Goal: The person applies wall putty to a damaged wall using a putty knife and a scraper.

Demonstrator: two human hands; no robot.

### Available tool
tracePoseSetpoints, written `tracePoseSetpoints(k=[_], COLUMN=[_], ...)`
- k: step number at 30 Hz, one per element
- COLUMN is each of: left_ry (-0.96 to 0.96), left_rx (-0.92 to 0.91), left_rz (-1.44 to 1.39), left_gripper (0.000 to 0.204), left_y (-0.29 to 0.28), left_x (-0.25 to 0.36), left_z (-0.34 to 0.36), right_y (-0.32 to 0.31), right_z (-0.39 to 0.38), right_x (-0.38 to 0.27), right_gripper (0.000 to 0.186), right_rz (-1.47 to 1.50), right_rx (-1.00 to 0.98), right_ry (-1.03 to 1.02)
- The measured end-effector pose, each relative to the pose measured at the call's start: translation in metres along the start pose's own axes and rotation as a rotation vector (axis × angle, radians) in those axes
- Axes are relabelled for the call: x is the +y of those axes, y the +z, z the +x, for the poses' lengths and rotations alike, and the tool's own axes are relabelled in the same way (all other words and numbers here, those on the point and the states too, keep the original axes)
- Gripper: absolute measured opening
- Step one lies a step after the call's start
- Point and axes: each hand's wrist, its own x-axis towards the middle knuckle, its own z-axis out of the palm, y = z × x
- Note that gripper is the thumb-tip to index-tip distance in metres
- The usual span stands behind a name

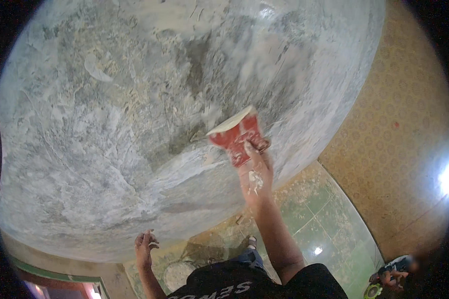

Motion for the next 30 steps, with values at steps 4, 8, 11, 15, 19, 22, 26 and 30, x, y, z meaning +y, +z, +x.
tracePoseSetpoints(k=[4, 8, 11, 15, 19, 22, 26, 30], left_ry=[0.009, 0.061, 0.068, 0.025, -0.010, -0.024, 0.029, 0.082], left_rx=[-0.001, 0.041, 0.052, 0.064, 0.102, 0.136, 0.078, 0.035], left_rz=[0.001, 0.009, -0.044, -0.104, -0.057, -0.034, -0.045, -0.072], left_gripper=[0.030, 0.027, 0.027, 0.024, 0.026, 0.027, 0.026, 0.024], left_y=[0.008, 0.011, 0.025, 0.031, 0.043, 0.044, 0.058, 0.072], left_x=[0.005, -0.003, 0.002, -0.003, 0.007, 0.003, 0.003, 0.003], left_z=[0.002, 0.004, 0.000, -0.004, -0.010, -0.010, -0.001, 0.009], right_y=[0.012, 0.055, 0.069, 0.016, -0.038, -0.007, 0.068, 0.072], right_z=[0.045, 0.079, 0.093, 0.066, 0.022, 0.050, 0.098, 0.114], right_x=[-0.041, -0.064, -0.051, 0.014, 0.021, -0.019, -0.090, -0.060], right_gripper=[0.039, 0.041, 0.051, 0.060, 0.056, 0.048, 0.048, 0.052], right_rz=[-0.590, -1.036, -1.248, -1.620, -1.481, -1.342, -1.437, -1.578], right_rx=[-0.096, -0.215, -0.272, -0.441, -0.554, -0.451, -0.366, -0.393], right_ry=[-0.478, -0.624, -0.870, -1.121, -0.765, -0.892, -1.050, -1.232])
